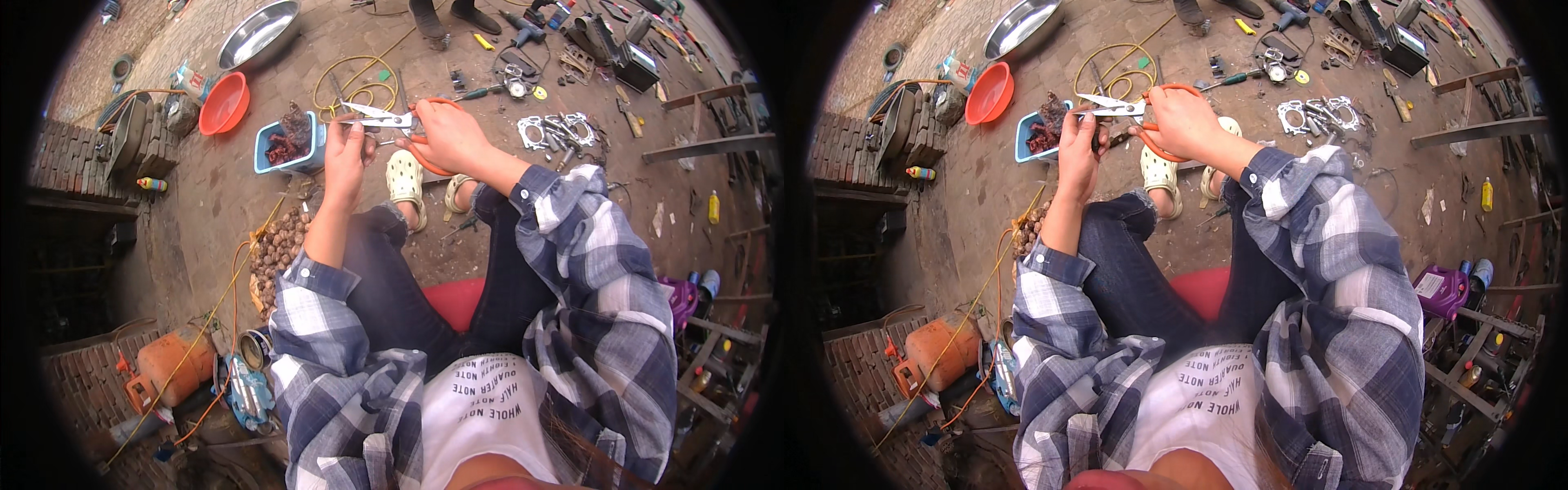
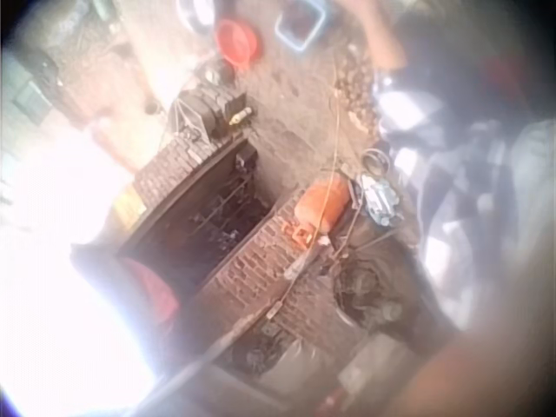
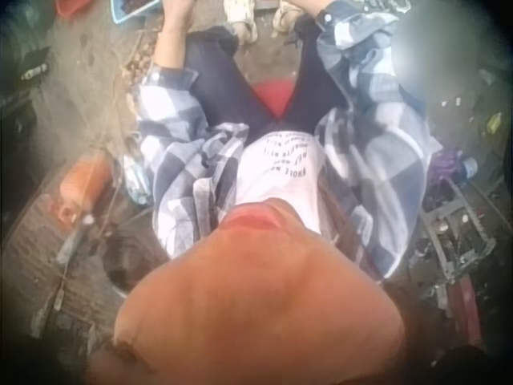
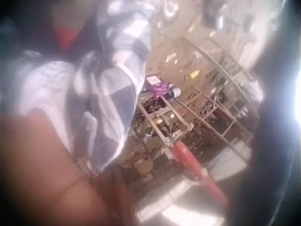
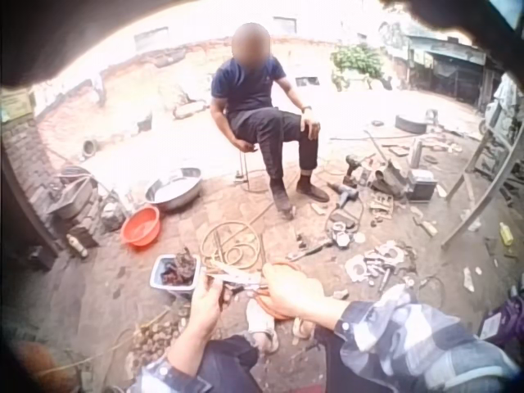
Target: The person sits on a low stool in a cluttered workshop and uses pliers and wire cutters to manipulate small metal parts. They repeatedly grip, bend, and trim the parts while seated, with tools and components scattered on the floor around them.
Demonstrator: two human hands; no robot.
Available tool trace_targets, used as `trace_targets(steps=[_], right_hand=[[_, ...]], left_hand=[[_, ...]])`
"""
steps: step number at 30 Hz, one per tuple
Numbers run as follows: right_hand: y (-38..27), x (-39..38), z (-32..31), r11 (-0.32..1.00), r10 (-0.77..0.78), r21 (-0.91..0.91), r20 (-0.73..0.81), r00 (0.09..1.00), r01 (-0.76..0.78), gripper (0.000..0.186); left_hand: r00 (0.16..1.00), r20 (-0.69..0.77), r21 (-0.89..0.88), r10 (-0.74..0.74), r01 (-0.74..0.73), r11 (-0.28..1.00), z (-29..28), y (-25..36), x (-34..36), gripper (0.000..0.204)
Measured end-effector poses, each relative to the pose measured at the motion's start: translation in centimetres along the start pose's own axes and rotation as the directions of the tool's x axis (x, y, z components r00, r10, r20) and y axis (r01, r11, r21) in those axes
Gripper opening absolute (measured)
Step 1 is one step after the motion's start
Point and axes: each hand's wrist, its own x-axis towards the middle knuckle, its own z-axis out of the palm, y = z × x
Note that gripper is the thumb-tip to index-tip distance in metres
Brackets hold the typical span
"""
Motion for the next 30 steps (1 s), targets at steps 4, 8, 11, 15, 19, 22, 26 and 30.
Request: trace_targets(steps=[4, 8, 11, 15, 19, 22, 26, 30], right_hand=[[-0.2, -0.1, 0.1, 1.0, -0.017, 0.002, -0.039, 0.999, 0.017, 0.059], [-0.7, -0.2, 0.1, 1.0, -0.014, 0.008, -0.035, 0.999, 0.014, 0.06], [-1.4, -0.2, -0.6, 0.999, 0.029, 0.014, 0.02, 0.999, -0.029, 0.059], [-1.6, -0.3, -0.8, 1.0, 0.005, 0.018, 0.002, 1.0, -0.006, 0.058], [-1.8, -0.3, -1.0, 0.999, 0.034, 0.022, 0.045, 0.998, -0.035, 0.059], [-1.7, -0.5, -1.1, 0.998, 0.051, 0.02, 0.071, 0.996, -0.053, 0.057], [-1.8, -0.4, -1.2, 0.997, 0.064, 0.029, 0.108, 0.992, -0.067, 0.054], [-1.8, -0.4, -1.1, 0.995, 0.083, 0.036, 0.14, 0.987, -0.089, 0.055]], left_hand=[[0.999, -0.008, 0.042, -0.035, 0.035, 0.998, 0.1, 0.2, 0.0, 0.027], [0.999, -0.049, 0.103, 0.009, -0.004, 0.995, 0.0, -0.3, 0.1, 0.025], [0.996, -0.077, 0.143, 0.048, -0.037, 0.989, 0.3, -0.2, 0.0, 0.025], [0.991, -0.055, 0.187, 0.123, -0.11, 0.976, 0.6, 0.1, -0.2, 0.028], [0.988, -0.044, 0.197, 0.147, -0.136, 0.971, 0.6, 0.3, -0.4, 0.029], [0.986, -0.044, 0.206, 0.162, -0.15, 0.967, 0.8, 0.4, -0.5, 0.029], [0.981, -0.058, 0.234, 0.183, -0.165, 0.958, 0.6, 0.2, -0.5, 0.029], [0.981, -0.065, 0.237, 0.185, -0.165, 0.957, 0.5, 0.1, -0.4, 0.028]])
